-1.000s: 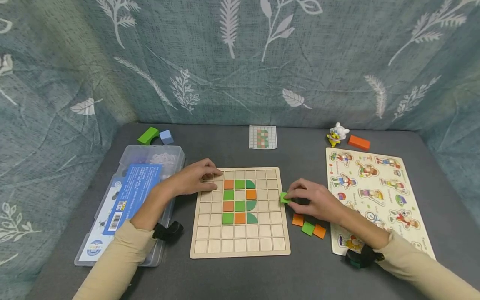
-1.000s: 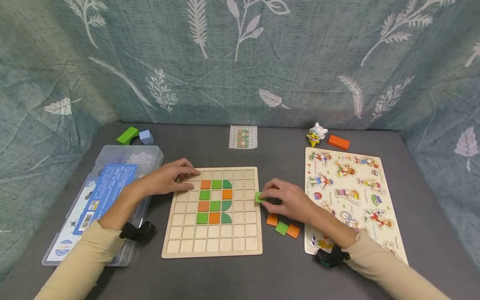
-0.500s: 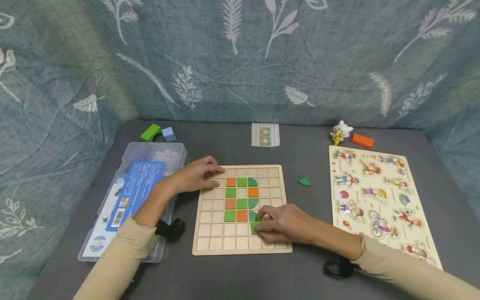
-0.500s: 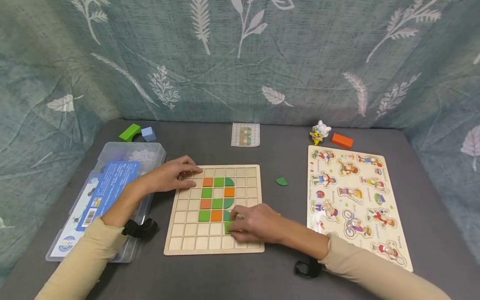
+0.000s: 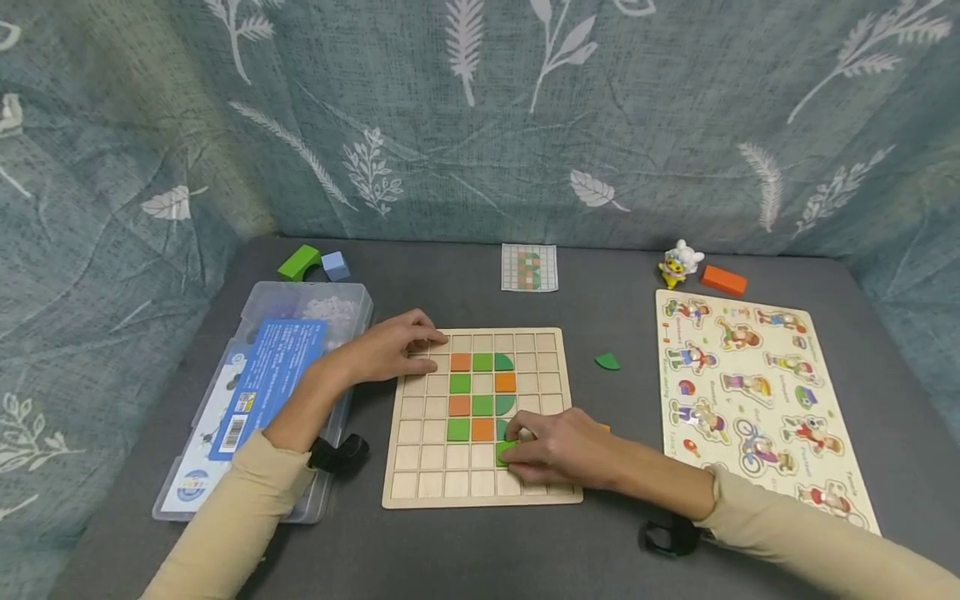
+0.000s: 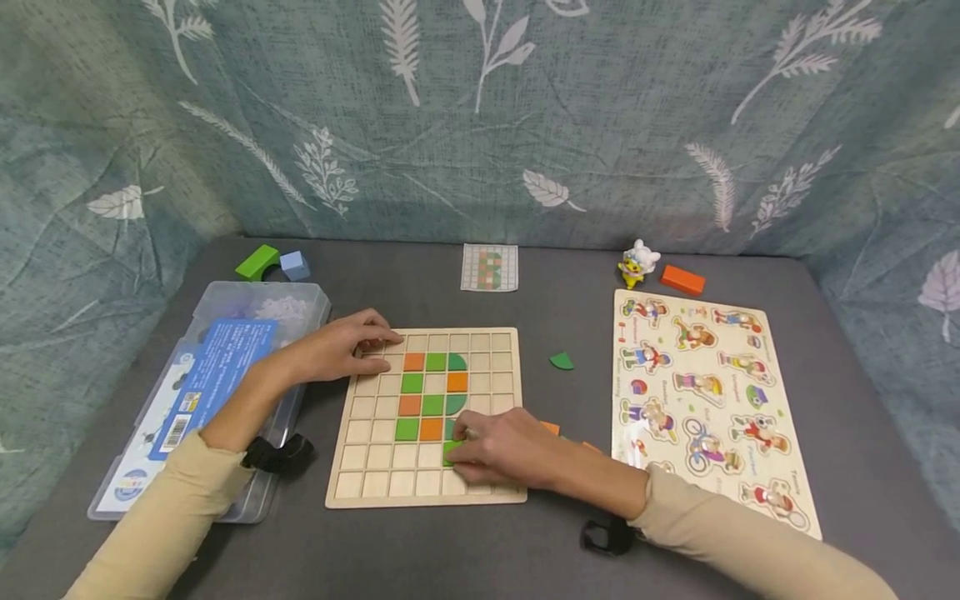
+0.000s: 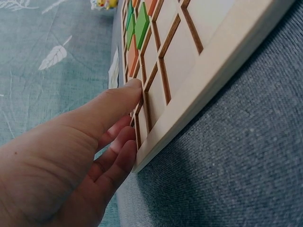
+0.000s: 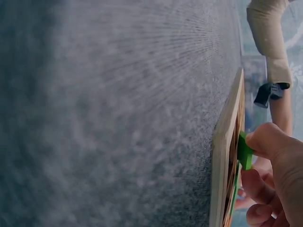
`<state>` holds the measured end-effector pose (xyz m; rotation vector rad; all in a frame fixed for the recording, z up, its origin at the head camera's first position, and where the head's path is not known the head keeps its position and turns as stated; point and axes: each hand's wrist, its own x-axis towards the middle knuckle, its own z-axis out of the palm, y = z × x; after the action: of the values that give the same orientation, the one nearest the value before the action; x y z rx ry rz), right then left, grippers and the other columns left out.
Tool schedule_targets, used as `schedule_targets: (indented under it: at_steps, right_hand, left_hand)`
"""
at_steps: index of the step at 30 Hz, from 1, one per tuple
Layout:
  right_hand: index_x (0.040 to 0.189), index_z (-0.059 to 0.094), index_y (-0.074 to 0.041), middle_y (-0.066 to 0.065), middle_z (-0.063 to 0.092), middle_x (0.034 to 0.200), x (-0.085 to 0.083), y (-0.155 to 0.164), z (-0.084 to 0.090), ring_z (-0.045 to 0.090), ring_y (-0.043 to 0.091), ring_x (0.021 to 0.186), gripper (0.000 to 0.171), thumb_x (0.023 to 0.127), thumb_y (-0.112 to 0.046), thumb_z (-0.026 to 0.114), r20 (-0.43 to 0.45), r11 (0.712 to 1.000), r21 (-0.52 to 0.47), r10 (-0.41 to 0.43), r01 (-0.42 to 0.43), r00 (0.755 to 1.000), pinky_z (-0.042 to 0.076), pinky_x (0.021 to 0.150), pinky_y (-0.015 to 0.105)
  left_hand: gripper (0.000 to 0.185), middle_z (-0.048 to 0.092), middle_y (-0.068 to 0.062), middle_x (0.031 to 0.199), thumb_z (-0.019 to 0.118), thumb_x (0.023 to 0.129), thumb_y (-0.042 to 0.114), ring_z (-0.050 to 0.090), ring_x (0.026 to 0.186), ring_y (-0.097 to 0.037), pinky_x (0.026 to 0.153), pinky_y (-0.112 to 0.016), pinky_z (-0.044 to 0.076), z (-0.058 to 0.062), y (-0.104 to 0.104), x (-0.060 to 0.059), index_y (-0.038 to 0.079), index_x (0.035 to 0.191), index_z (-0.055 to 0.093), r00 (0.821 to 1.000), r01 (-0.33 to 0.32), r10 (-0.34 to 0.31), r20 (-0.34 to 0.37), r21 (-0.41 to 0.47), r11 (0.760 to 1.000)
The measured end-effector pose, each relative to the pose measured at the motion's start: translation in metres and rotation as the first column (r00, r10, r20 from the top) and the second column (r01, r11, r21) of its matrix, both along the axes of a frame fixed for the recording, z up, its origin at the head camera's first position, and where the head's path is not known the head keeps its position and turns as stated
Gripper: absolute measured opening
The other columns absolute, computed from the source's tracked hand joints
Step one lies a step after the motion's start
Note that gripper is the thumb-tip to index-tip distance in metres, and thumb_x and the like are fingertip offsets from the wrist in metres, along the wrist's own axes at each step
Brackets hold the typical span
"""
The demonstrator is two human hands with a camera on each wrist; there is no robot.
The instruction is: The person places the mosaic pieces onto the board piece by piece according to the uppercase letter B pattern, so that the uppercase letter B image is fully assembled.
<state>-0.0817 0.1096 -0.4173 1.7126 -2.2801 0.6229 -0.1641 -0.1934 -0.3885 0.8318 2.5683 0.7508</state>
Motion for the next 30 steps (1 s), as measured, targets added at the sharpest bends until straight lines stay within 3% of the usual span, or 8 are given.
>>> schedule_targets:
  at_steps: [10, 13, 17, 21, 25, 28, 30]
  right_hand:
    - [0.092, 0.074, -0.027, -0.005, 0.062, 0.101, 0.001, 0.001, 0.004, 0.057, -0.002, 0.064, 0.01, 0.084, -0.02, 0.075, -0.072, 0.996, 0.092, 0.0, 0.006, 0.997, 0.031, 0.042, 0.009]
    - [0.098, 0.074, -0.027, -0.004, 0.062, 0.111, 0.001, 0.004, 0.007, 0.056, -0.002, 0.063, 0.011, 0.087, -0.024, 0.073, -0.03, 0.992, 0.123, -0.013, 0.017, 0.999, 0.028, 0.042, 0.008]
    - [0.112, 0.072, -0.024, -0.001, 0.061, 0.12, -0.001, 0.015, 0.012, 0.053, -0.003, 0.06, 0.024, 0.088, -0.029, 0.071, 0.064, 0.988, 0.129, -0.093, 0.084, 0.994, 0.032, 0.046, 0.009]
    - [0.118, 0.07, -0.018, 0.003, 0.061, 0.12, -0.016, 0.04, 0.017, 0.053, 0.0, 0.06, 0.035, 0.085, -0.028, 0.075, 0.085, 0.966, 0.093, -0.248, 0.241, 0.965, 0.036, 0.049, 0.012]
    - [0.117, 0.071, -0.014, 0.005, 0.061, 0.117, -0.043, 0.071, 0.017, 0.052, 0.002, 0.059, 0.037, 0.082, -0.023, 0.078, 0.105, 0.913, 0.053, -0.409, 0.405, 0.907, 0.039, 0.05, 0.016]
    - [0.116, 0.071, -0.013, 0.006, 0.061, 0.115, -0.06, 0.09, 0.011, 0.052, 0.002, 0.06, 0.038, 0.08, -0.022, 0.08, 0.121, 0.883, 0.035, -0.469, 0.468, 0.875, 0.042, 0.053, 0.019]
    - [0.116, 0.072, -0.014, 0.005, 0.061, 0.113, -0.067, 0.1, 0.006, 0.051, 0.003, 0.06, 0.039, 0.079, -0.023, 0.081, 0.099, 0.879, 0.032, -0.477, 0.476, 0.873, 0.041, 0.051, 0.019]
  left_hand:
    - [0.042, 0.055, -0.01, 0.114, 0.068, 0.091, 0.019, 0.057, 0.1, -0.022, 0.089, -0.041, 0.049, 0.0, -0.001, 0.0, 0.003, 0.129, 0.062, 1.0, -0.004, 0.004, 0.004, 0.011, 1.0]
    - [0.042, 0.055, -0.01, 0.114, 0.068, 0.091, 0.019, 0.057, 0.1, -0.022, 0.089, -0.041, 0.049, -0.001, -0.001, 0.001, 0.003, 0.129, 0.061, 1.0, 0.0, 0.0, 0.008, 0.016, 1.0]
    - [0.041, 0.055, -0.01, 0.114, 0.068, 0.092, 0.02, 0.057, 0.1, -0.021, 0.09, -0.041, 0.049, -0.002, 0.0, 0.001, 0.003, 0.129, 0.062, 1.0, 0.008, -0.008, 0.006, 0.021, 1.0]
    - [0.041, 0.054, -0.011, 0.115, 0.068, 0.092, 0.019, 0.057, 0.101, -0.022, 0.09, -0.041, 0.049, -0.001, 0.0, 0.001, 0.003, 0.129, 0.061, 1.0, 0.008, -0.009, 0.008, 0.025, 1.0]
    - [0.042, 0.054, -0.011, 0.114, 0.068, 0.091, 0.018, 0.058, 0.102, -0.023, 0.09, -0.042, 0.049, 0.0, 0.0, 0.001, 0.003, 0.129, 0.062, 1.0, 0.0, 0.0, 0.009, 0.025, 1.0]
    - [0.041, 0.055, -0.01, 0.115, 0.068, 0.091, 0.018, 0.058, 0.103, -0.024, 0.091, -0.042, 0.049, 0.0, -0.001, 0.001, 0.003, 0.129, 0.061, 1.0, -0.001, 0.001, 0.011, 0.026, 1.0]
    - [0.041, 0.054, -0.01, 0.115, 0.068, 0.092, 0.019, 0.058, 0.103, -0.024, 0.091, -0.042, 0.049, -0.002, -0.001, 0.0, 0.003, 0.129, 0.061, 1.0, 0.001, -0.002, 0.014, 0.026, 1.0]
